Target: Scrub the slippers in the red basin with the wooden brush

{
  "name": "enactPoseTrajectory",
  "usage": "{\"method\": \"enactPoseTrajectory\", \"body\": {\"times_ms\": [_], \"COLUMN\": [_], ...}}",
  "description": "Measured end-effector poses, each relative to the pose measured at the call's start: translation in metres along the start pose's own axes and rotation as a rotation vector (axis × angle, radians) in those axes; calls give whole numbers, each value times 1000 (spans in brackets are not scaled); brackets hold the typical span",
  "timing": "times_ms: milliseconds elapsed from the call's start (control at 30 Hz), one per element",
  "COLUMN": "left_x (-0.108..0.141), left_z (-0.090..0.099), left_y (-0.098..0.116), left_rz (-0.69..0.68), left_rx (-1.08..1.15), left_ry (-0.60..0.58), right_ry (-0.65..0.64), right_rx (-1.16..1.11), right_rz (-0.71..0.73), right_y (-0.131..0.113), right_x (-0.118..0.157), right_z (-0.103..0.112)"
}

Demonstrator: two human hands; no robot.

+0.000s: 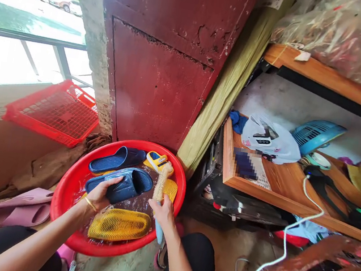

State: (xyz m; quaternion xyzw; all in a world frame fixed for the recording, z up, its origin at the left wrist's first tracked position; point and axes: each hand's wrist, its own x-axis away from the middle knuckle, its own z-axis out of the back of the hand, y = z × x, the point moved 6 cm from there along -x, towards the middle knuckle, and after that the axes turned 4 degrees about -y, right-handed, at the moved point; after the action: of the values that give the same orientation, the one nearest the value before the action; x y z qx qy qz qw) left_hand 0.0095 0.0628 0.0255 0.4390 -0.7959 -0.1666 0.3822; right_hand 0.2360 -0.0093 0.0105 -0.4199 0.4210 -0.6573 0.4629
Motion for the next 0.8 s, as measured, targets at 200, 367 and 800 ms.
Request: {"method": "enactPoseTrajectory", "body": {"times_ms": [200,367,800], "left_x": [19,23,33], "left_z": [-3,7,-32], "left_y": [11,3,23], "left_rz": [-13,34,-16], "left_rx": [-30,-76,-293], "left_ry": [-91,-102,1], "right_ry": [-23,-89,23], "right_rx": [-134,-87,-135], "right_rz": [129,160,311], "right_y": [-47,-47,-68], "right_x": [-7,-9,-12], "right_z": [0,-3,2]}}
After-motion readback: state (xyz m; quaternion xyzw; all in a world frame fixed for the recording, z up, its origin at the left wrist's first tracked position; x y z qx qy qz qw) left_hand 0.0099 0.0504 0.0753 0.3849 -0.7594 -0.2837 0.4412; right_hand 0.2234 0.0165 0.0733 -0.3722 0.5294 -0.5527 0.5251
